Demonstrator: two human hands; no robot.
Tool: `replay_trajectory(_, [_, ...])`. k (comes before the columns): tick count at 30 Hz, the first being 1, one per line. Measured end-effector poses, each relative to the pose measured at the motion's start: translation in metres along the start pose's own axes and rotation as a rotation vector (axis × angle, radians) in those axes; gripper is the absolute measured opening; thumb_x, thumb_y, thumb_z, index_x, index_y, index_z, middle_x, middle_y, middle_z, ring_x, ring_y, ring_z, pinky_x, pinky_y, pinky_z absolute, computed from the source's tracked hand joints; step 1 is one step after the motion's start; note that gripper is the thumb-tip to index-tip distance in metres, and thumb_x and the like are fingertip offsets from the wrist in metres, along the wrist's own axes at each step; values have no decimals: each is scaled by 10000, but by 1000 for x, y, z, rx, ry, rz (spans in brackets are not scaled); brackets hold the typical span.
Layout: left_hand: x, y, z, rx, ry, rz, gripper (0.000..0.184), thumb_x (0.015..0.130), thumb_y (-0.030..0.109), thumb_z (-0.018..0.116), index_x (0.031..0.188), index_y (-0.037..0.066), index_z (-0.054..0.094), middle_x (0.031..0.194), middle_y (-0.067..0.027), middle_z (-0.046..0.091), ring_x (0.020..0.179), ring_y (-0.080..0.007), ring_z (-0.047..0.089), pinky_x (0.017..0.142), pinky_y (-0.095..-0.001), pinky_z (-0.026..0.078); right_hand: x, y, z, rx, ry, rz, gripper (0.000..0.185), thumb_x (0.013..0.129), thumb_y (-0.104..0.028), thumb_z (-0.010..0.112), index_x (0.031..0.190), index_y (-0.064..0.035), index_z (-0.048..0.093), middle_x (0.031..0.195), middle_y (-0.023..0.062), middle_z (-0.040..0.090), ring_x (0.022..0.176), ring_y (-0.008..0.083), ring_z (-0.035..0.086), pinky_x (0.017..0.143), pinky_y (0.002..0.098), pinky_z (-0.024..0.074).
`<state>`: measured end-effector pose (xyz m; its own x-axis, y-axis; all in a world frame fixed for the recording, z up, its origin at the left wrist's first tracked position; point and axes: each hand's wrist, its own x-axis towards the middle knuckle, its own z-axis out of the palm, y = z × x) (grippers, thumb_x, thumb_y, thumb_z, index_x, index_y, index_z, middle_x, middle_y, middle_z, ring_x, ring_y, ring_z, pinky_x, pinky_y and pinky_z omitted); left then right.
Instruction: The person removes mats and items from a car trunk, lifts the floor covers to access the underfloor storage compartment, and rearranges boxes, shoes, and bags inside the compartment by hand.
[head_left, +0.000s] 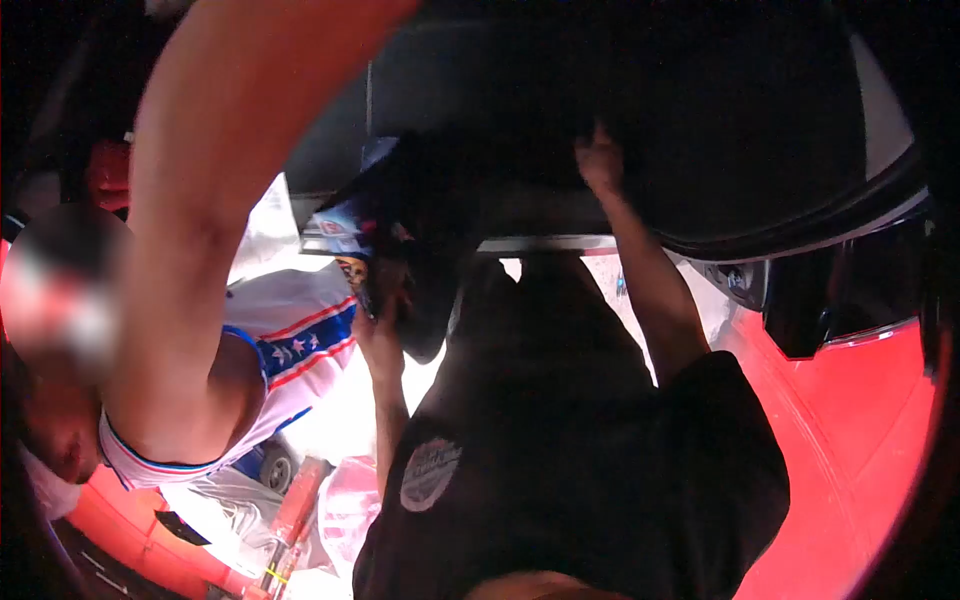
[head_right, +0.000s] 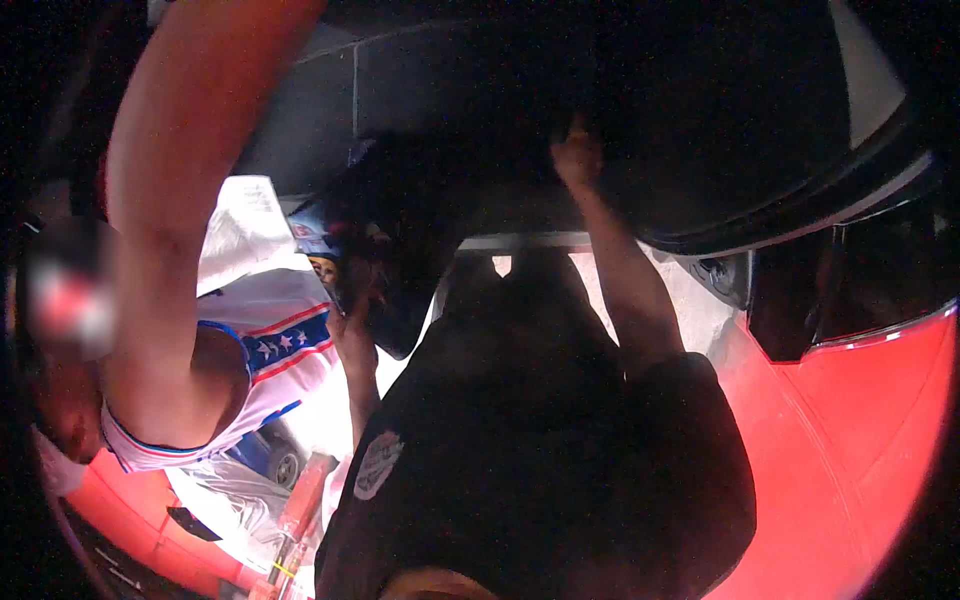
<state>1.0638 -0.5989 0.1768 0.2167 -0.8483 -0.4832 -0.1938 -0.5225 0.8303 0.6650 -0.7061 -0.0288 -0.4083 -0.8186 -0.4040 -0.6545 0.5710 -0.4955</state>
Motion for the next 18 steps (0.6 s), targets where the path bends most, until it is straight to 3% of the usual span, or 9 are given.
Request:
replay_trajectory(2, [-14,9,4,60,-27,5,287,1012,134,593,1237,-30,663,1114,-85,730,992,-170,635,894,-312,484,16,10,-20,-137,44,102,800,853,-289,745,1526,-31,398,1303,272,631,1189,418,635,964,478,537])
replay_trajectory(4, [-19,17,-1,91,-122,57,301,1021,156,579,1250,-26,651,1119,-123,738,977,-212,660,903,-352,489,16,10,25,-269,189,197,855,842,-299,737,1555,-39,341,1437,285,507,1309,440,527,1042,506,488])
replay_trajectory(5, [-24,23,2,132,-138,0,316,1015,158,591,1274,-14,647,1128,-114,731,1000,-192,648,906,-333,482,12,11,42,-335,254,246,883,837,-305,733,1569,-42,313,1505,292,445,1369,451,473,1081,520,463])
replay_trajectory(8, [-40,48,8,285,-184,-151,349,1005,166,607,1317,11,640,1144,-102,716,1043,-159,627,910,-303,469,-5,-8,13,-49,155,219,861,846,-276,681,1577,-39,292,1614,279,267,1462,477,317,1162,558,375])
replay_trajectory(10, [-44,55,14,402,-215,-189,341,1009,171,595,1307,13,642,1139,-118,713,1039,-172,630,909,-319,471,-6,16,24,-216,250,34,846,831,-282,683,1556,-34,326,1582,282,327,1448,461,348,1159,547,381])
replay_trajectory(11, [-39,56,22,344,-247,-100,347,1000,150,589,1309,-6,622,1142,-158,713,1060,-227,648,919,-340,479,-1,29,31,-278,285,-5,835,821,-287,688,1540,-30,350,1566,284,355,1439,454,364,1156,542,386])
replay_trajectory(13, [-48,54,17,272,-299,14,362,983,107,577,1312,-45,583,1149,-238,714,1103,-336,684,938,-382,495,10,18,22,-275,233,104,793,803,-303,707,1489,-30,417,1535,278,400,1417,442,393,1143,537,400])
replay_trajectory(18, [-53,36,15,293,-337,136,398,955,96,573,1335,-21,585,1164,-252,702,1118,-376,680,932,-389,504,3,33,17,-191,70,190,662,783,-321,717,1368,-62,549,1432,238,518,1341,455,461,1100,536,439])
